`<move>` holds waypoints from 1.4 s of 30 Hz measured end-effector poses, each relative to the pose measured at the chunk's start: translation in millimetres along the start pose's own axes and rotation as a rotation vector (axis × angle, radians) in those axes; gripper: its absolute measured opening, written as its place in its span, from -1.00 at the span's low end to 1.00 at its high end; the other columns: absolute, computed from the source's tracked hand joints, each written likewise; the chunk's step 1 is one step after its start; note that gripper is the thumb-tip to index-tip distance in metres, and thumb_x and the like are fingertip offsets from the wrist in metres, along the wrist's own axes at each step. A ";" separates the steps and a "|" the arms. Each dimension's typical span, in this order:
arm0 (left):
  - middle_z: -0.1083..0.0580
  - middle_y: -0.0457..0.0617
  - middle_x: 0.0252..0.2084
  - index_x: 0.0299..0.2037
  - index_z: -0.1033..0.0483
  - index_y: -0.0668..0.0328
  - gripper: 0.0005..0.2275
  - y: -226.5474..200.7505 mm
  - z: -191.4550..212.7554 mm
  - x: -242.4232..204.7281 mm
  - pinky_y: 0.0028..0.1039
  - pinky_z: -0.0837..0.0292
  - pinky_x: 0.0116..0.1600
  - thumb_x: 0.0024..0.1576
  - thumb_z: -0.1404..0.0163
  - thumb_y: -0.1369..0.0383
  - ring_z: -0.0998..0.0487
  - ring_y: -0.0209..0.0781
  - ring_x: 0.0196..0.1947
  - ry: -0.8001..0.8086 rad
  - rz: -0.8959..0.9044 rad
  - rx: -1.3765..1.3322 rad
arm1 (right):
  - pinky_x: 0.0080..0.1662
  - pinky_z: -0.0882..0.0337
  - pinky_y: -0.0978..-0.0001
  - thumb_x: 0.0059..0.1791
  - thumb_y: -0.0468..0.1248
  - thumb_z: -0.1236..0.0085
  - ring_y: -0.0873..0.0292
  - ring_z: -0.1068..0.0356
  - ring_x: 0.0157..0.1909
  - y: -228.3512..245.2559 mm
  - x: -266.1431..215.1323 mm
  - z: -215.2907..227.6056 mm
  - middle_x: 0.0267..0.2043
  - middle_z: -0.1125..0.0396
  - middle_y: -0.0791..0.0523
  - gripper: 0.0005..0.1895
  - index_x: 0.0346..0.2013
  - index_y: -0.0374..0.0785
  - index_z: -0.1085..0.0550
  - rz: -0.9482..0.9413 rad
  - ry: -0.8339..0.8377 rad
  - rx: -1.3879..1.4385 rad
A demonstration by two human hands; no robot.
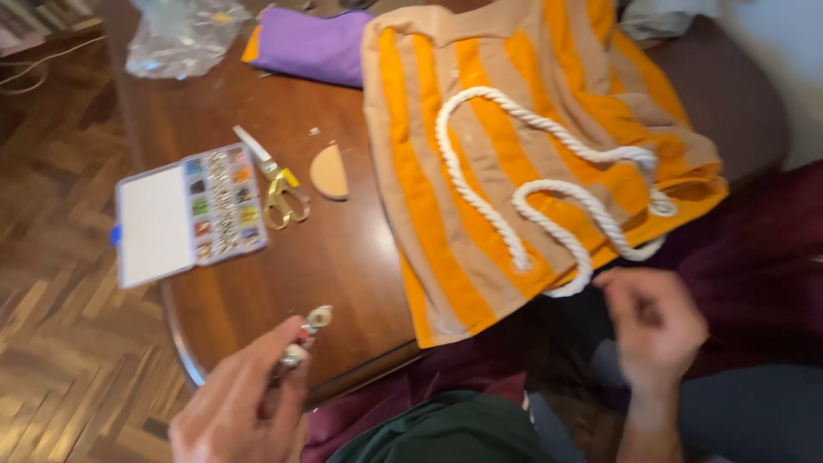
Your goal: Assembling a bag by punching holes and preparing to install eyelets
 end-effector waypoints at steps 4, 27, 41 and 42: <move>-0.76 -0.15 -0.14 0.12 -0.84 0.07 -0.80 17.0 -6.8 2.3 -0.52 -0.34 -0.36 0.39 -0.22 0.53 -0.47 -0.37 -0.52 -0.006 -0.033 0.067 | 0.30 -0.58 0.15 0.49 -0.59 -0.16 -0.04 -0.54 0.14 -79.9 61.5 44.1 0.13 -0.49 -0.21 -0.95 0.27 -0.56 -0.51 0.070 -0.246 0.109; -0.79 -0.23 0.20 0.22 -0.87 -0.01 -0.74 17.1 -63.5 18.2 -0.48 -0.61 -0.02 0.36 -0.28 0.45 -0.74 -0.23 -0.13 0.049 -0.230 0.338 | 0.33 -0.52 0.09 0.20 -0.70 -0.40 -0.14 -0.45 0.29 -75.6 131.5 13.4 0.32 -0.38 -0.21 -0.40 0.52 -0.38 -0.52 0.363 0.182 -0.152; -0.80 -0.22 0.15 0.17 -0.86 0.05 -0.78 -0.9 -50.8 18.7 -0.52 -0.58 -0.06 0.38 -0.28 0.50 -0.72 -0.27 -0.19 0.036 -0.262 0.334 | -0.35 -0.15 0.47 0.31 -0.27 -0.29 0.43 -0.21 -0.38 -126.6 205.8 -6.9 -0.37 -0.41 0.26 -0.81 -0.16 -0.25 -0.69 -0.198 0.415 0.007; -0.80 -0.24 0.15 0.18 -0.86 0.04 -0.78 -1.7 -49.3 17.2 -0.53 -0.56 -0.10 0.39 -0.28 0.49 -0.71 -0.27 -0.21 0.042 -0.268 0.343 | -0.35 -0.20 0.49 0.32 -0.28 -0.25 0.42 -0.24 -0.39 -131.4 204.0 -11.9 -0.35 -0.43 0.24 -0.78 -0.18 -0.26 -0.68 -0.288 0.467 0.093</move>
Point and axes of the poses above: each hand's wrist, its own x-axis towards the middle knuckle, its own z-axis out of the back of the hand, y = z × x, the point moved 10 cm from there along x, towards the middle knuckle
